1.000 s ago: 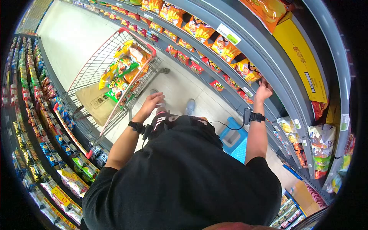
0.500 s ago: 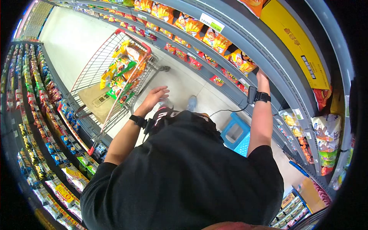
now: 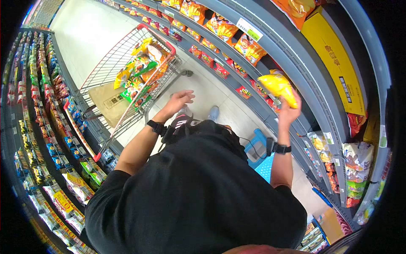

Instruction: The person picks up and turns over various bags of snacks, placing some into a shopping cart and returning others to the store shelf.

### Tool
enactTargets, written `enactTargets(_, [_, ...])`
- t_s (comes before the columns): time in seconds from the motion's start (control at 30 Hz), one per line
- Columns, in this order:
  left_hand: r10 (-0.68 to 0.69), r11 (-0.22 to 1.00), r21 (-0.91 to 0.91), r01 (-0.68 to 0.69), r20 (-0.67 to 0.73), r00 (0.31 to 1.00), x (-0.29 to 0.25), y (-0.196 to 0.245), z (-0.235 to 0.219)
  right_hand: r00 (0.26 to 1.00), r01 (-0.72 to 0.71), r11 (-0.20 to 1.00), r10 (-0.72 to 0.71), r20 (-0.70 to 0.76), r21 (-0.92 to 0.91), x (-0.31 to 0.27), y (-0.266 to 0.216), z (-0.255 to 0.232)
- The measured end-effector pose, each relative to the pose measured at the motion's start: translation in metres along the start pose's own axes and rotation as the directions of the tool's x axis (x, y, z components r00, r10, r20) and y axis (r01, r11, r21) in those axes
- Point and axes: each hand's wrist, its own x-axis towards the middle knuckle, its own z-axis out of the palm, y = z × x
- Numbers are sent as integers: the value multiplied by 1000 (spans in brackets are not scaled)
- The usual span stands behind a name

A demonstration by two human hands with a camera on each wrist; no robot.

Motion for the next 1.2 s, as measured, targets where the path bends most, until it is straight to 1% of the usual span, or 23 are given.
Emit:
enactTargets(0.03, [55, 998, 37, -56, 18, 998, 1, 4, 2, 981, 191, 977, -188, 47, -94, -14, -23, 9])
enactTargets(0.1, [171, 979, 104, -175, 52, 984, 6, 14, 4, 945, 302, 951, -290, 148, -64, -32, -40, 19])
enactTargets(0.13, [243, 955, 160, -250, 64, 968, 1, 28, 10, 956, 225, 974, -225, 186, 19, -37, -60, 28])
enactTargets(0.17, [305, 925, 213, -315, 78, 949, -6, 42, 15, 967, 101, 993, -113, 227, 65, -41, -69, 35])
enactTargets(0.23, [458, 831, 300, -469, 111, 882, -19, 64, 25, 943, -154, 978, 104, 315, 138, -45, -83, 54])
enactTargets(0.27, [547, 762, 335, -555, 129, 828, -22, 71, 28, 914, -229, 954, 141, 381, 196, -47, -92, 67])
enactTargets(0.3, [628, 682, 368, -632, 150, 764, -26, 79, 29, 887, -236, 950, 124, 444, 206, -47, -101, 82])
enactTargets(0.4, [591, 802, 9, -598, 141, 795, -49, 113, 27, 781, -235, 949, 55, 622, 211, -48, -125, 126])
enactTargets(0.5, [491, 870, 51, -490, -23, 871, -45, 101, -8, 691, -432, 829, 51, 721, 355, -53, -134, 172])
enactTargets(0.53, [520, 854, 1, -521, -61, 852, -44, 96, -21, 624, -413, 841, -19, 781, 350, -54, -140, 186])
enactTargets(0.63, [381, 876, -258, -407, -148, 913, -46, 85, -56, 419, -629, 745, 86, 904, 221, -75, -144, 236])
enactTargets(0.67, [409, 878, -179, -445, -208, 889, -43, 78, -67, 320, -695, 694, 65, 945, 187, -80, -150, 246])
enactTargets(0.7, [395, 878, -188, -439, -231, 889, -45, 79, -78, 327, -700, 690, 78, 942, 186, -86, -159, 262])
enactTargets(0.77, [368, 881, -204, -428, -274, 889, -50, 81, -104, 252, -790, 603, 153, 956, 112, -94, -172, 293])
enactTargets(0.8, [347, 902, -149, -406, -311, 885, -50, 79, -118, 240, -801, 591, 173, 955, 95, -97, -178, 307])
enactTargets(0.87, [355, 875, -216, -434, -322, 878, -42, 66, -143, 220, -821, 568, 209, 953, 64, -101, -192, 334])
enactTargets(0.9, [362, 860, -246, -448, -326, 874, -43, 68, -155, 240, -818, 570, 220, 945, 75, -102, -197, 348])
enactTargets(0.93, [303, 865, -276, -418, -378, 875, -46, 69, -166, 260, -817, 571, 232, 937, 85, -103, -203, 360])
enactTargets(1.0, [363, 866, -113, -487, -526, 769, -51, 67, -187, 313, -803, 586, 259, 914, 109, -107, -203, 385])
enactTargets(1.03, [397, 862, -26, -507, -588, 705, -54, 67, -198, 356, -763, 635, 258, 898, 120, -109, -198, 399])
enactTargets(1.1, [364, 874, -112, -473, -496, 788, -64, 72, -214, 441, -674, 726, 247, 863, 137, -113, -198, 423])
enactTargets(1.17, [334, 882, -190, -432, -396, 855, -74, 77, -230, 460, -635, 756, 204, 864, 160, -120, -210, 442])
enactTargets(1.2, [510, 852, 112, -512, -404, 760, -63, 62, -239, 476, -609, 773, 173, 862, 181, -125, -219, 450])
